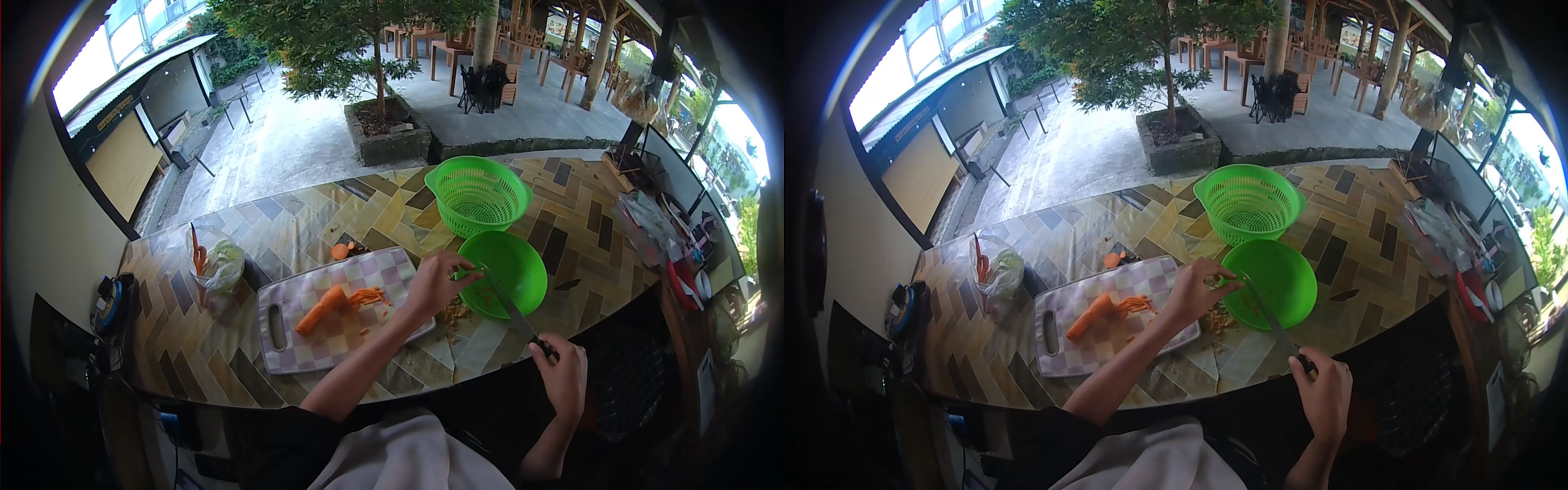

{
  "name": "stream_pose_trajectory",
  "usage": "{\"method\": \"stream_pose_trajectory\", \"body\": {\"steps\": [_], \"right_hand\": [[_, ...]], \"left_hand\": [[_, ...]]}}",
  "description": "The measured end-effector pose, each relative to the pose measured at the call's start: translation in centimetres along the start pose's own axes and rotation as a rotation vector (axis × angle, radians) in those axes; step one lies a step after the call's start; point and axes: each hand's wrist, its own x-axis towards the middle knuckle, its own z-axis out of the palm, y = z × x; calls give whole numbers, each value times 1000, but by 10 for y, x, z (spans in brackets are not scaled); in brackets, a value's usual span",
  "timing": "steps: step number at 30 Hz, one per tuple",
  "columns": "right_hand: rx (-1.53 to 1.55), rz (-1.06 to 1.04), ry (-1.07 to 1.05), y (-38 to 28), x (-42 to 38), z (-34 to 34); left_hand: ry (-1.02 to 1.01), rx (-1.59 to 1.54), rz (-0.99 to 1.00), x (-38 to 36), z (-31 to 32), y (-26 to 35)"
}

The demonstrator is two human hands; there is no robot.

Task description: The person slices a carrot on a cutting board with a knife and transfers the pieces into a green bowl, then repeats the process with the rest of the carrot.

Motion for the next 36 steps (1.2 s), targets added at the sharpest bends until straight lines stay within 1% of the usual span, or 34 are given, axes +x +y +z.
{"method": "stream_pose_trajectory", "body": {"steps": [4, 7, 10, 13, 14, 16, 17, 20, 21, 23, 26, 27, 30, 31, 34, 35, 36], "right_hand": [[14, 26, -6, 0, -1, -4], [30, 47, -14, 2, -3, -5], [37, 46, -5, 4, -4, -4], [57, 5, 39, 17, -2, 5], [71, -16, 53, 21, 0, 9], [251, 60, -26, 15, 4, 12], [340, 100, -65, 11, 6, 14], [579, 78, -172, 0, 5, 39], [573, 96, -230, -6, 4, 47], [692, 58, -314, -21, 6, 68], [790, 32, -490, -36, 13, 111], [814, 29, -549, -42, 16, 126], [881, 51, -563, -55, 33, 184], [851, -8, -506, -61, 39, 196], [746, -174, -338, -73, 59, 237], [700, -223, -285, -71, 66, 258], [654, -271, -232, -76, 71, 264]], "left_hand": [[19, -51, -98, 7, 25, -10], [56, 60, -31, 5, 33, -17], [19, 43, -19, 7, 29, -18], [-108, 75, -68, 12, 14, -16], [-49, 78, -15, 11, 6, -16], [72, 84, 94, 9, -12, -14], [139, 138, 75, 5, -25, -12], [2, 25, -330, -19, -77, -15], [-10, -37, -398, -30, -90, -22], [-29, -159, -533, -55, -106, -33], [-80, 94, -577, -85, -107, -32], [-29, 146, -566, -93, -101, -34], [124, 303, -525, -109, -75, -44], [148, 274, -557, -110, -72, -39], [149, 383, -533, -113, -68, -38], [175, 344, -545, -113, -67, -38], [167, 348, -557, -113, -66, -37]]}}
